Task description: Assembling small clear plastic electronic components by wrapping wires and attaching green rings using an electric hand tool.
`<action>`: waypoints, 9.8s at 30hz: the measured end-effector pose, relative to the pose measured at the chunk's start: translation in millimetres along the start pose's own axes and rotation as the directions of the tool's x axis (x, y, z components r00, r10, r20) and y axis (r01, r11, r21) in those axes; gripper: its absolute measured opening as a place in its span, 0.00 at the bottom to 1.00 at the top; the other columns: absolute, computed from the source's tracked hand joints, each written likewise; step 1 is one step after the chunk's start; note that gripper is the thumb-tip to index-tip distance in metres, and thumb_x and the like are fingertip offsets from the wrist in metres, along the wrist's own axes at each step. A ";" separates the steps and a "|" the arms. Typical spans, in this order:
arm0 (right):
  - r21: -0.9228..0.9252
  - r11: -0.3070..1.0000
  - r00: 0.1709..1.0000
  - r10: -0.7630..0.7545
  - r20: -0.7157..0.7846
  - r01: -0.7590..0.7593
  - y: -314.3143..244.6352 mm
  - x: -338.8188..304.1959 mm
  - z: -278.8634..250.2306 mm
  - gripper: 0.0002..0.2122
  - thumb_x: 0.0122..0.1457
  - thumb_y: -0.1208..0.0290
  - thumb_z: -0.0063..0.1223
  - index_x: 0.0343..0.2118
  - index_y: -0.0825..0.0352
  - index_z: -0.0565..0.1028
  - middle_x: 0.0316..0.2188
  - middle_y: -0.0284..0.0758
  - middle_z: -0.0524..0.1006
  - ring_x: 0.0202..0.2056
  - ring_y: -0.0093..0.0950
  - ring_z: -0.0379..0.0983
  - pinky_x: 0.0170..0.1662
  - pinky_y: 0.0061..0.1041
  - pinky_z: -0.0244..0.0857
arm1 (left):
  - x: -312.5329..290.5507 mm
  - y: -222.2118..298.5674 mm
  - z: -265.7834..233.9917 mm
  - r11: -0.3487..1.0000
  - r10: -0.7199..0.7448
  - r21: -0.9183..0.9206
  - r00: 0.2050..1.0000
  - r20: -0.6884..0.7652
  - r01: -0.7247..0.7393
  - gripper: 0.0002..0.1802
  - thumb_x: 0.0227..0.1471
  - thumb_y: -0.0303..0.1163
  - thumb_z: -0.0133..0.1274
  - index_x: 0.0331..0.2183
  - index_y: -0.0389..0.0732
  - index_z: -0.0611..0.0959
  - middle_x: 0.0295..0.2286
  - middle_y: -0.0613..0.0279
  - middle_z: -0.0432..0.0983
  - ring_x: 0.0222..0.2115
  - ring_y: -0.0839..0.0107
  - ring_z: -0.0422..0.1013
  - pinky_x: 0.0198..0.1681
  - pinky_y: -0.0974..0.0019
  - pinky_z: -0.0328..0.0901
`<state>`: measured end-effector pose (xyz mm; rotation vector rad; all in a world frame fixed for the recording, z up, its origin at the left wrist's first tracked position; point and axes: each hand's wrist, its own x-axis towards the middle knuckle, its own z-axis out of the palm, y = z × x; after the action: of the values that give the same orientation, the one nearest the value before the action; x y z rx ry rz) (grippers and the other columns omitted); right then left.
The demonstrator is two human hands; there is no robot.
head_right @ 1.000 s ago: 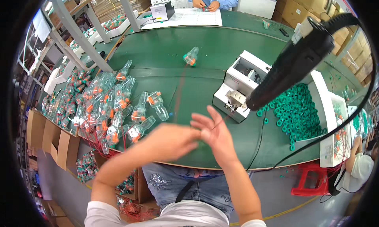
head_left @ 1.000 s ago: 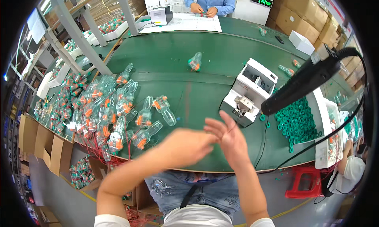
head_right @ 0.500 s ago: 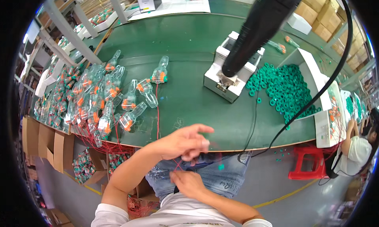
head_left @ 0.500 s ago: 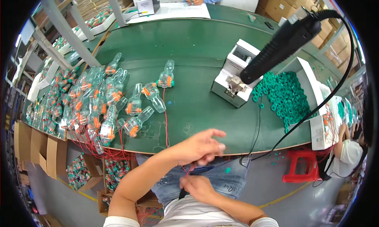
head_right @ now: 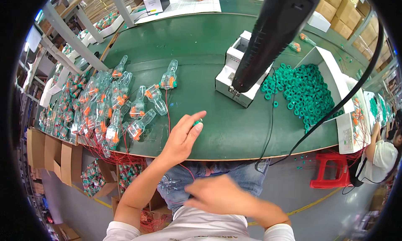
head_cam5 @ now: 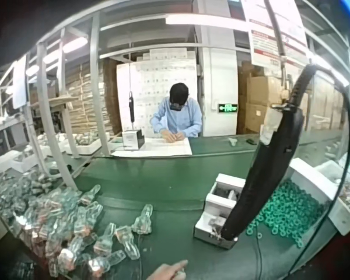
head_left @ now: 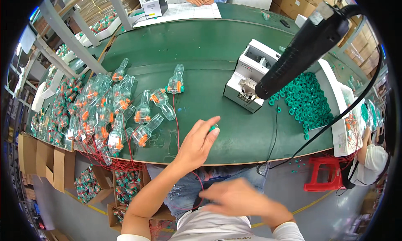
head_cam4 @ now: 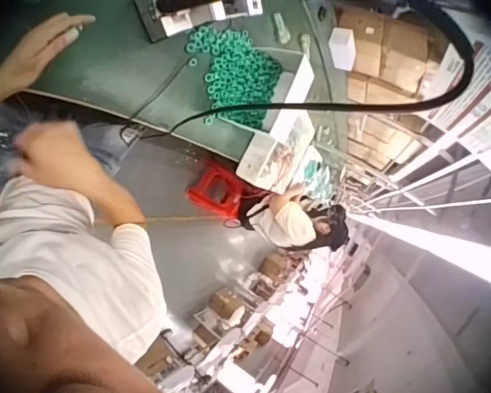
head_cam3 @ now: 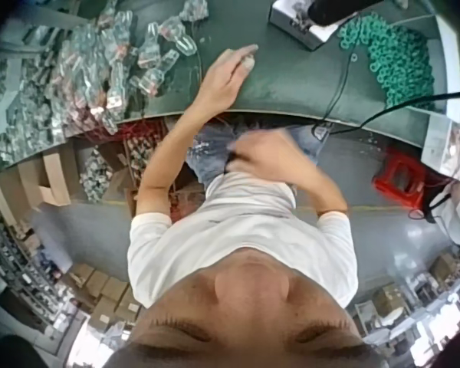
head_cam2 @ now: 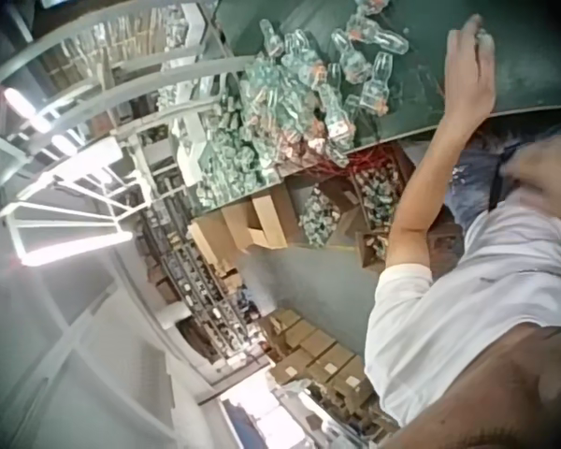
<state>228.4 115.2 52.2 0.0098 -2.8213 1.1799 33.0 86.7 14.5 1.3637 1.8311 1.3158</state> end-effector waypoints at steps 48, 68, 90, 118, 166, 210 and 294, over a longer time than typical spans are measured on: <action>0.536 0.713 0.651 0.148 -0.745 0.452 84.1 65.6 -81.5 0.52 0.50 0.30 0.56 0.62 0.76 0.54 0.24 0.36 0.74 0.19 0.25 0.72 0.20 0.23 0.68 | -6.6 -39.4 66.5 0.680 0.467 0.639 0.884 0.000 -0.359 0.12 0.47 0.35 0.63 0.30 0.39 0.79 0.28 0.60 0.70 0.30 0.60 0.68 0.34 0.59 0.64; 0.301 0.953 0.430 0.286 -0.856 -0.033 76.8 40.2 -41.9 0.27 0.54 0.74 0.60 0.57 0.71 0.65 0.49 0.40 0.69 0.51 0.33 0.68 0.53 0.31 0.65 | 101.0 -24.0 -29.5 0.975 -0.202 -0.143 0.943 -0.266 0.169 0.36 0.48 0.42 0.68 0.51 0.34 0.69 0.43 0.53 0.76 0.40 0.66 0.74 0.45 0.57 0.71; 0.353 0.935 0.922 0.157 -0.353 -0.024 19.1 9.4 -37.2 0.04 0.59 0.78 0.55 0.34 0.69 0.79 0.29 0.38 0.81 0.30 0.36 0.78 0.33 0.29 0.71 | -63.8 -5.0 -58.9 0.966 -0.044 -0.235 0.967 0.250 0.105 0.22 0.48 0.15 0.58 0.43 0.44 0.70 0.44 0.60 0.64 0.43 0.70 0.65 0.40 0.69 0.68; 0.455 0.886 0.956 0.201 -0.214 -0.085 23.5 2.0 -7.5 0.07 0.65 0.70 0.50 0.39 0.67 0.76 0.32 0.43 0.78 0.34 0.44 0.77 0.36 0.37 0.71 | -69.8 21.7 -76.2 0.831 0.404 -0.555 0.642 0.652 0.041 0.20 0.43 0.18 0.64 0.35 0.43 0.72 0.37 0.60 0.66 0.41 0.62 0.65 0.47 0.60 0.61; 0.839 0.540 0.750 0.527 -0.400 0.067 38.1 18.2 26.7 0.07 0.59 0.82 0.59 0.39 0.75 0.77 0.39 0.36 0.76 0.33 0.21 0.79 0.33 0.18 0.75 | -77.4 -16.5 6.9 0.561 -0.307 -0.792 0.949 0.070 0.240 0.27 0.50 0.19 0.56 0.53 0.37 0.70 0.45 0.55 0.75 0.40 0.72 0.74 0.34 0.69 0.71; 0.700 0.569 0.711 0.692 -0.125 -0.431 85.4 7.8 14.7 0.07 0.64 0.71 0.51 0.39 0.69 0.76 0.20 0.26 0.69 0.17 0.11 0.60 0.19 0.13 0.50 | -379.6 -393.7 -166.0 0.343 -0.875 -0.878 -0.225 -0.428 0.335 0.26 0.50 0.55 0.57 0.45 0.48 0.80 0.33 0.58 0.78 0.26 0.64 0.74 0.28 0.56 0.71; 0.361 0.808 0.544 0.061 -0.837 0.465 107.5 91.8 -109.0 0.41 0.60 0.35 0.46 0.59 0.73 0.58 0.23 0.35 0.71 0.17 0.24 0.70 0.19 0.23 0.65 | 16.5 -47.5 61.8 0.900 0.309 0.327 0.951 -0.007 -0.290 0.13 0.48 0.33 0.64 0.38 0.43 0.86 0.29 0.65 0.75 0.34 0.65 0.70 0.43 0.60 0.59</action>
<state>141.0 270.7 59.3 -0.1240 -1.5351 1.3976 57.2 125.0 -51.1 1.8615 2.0019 1.2479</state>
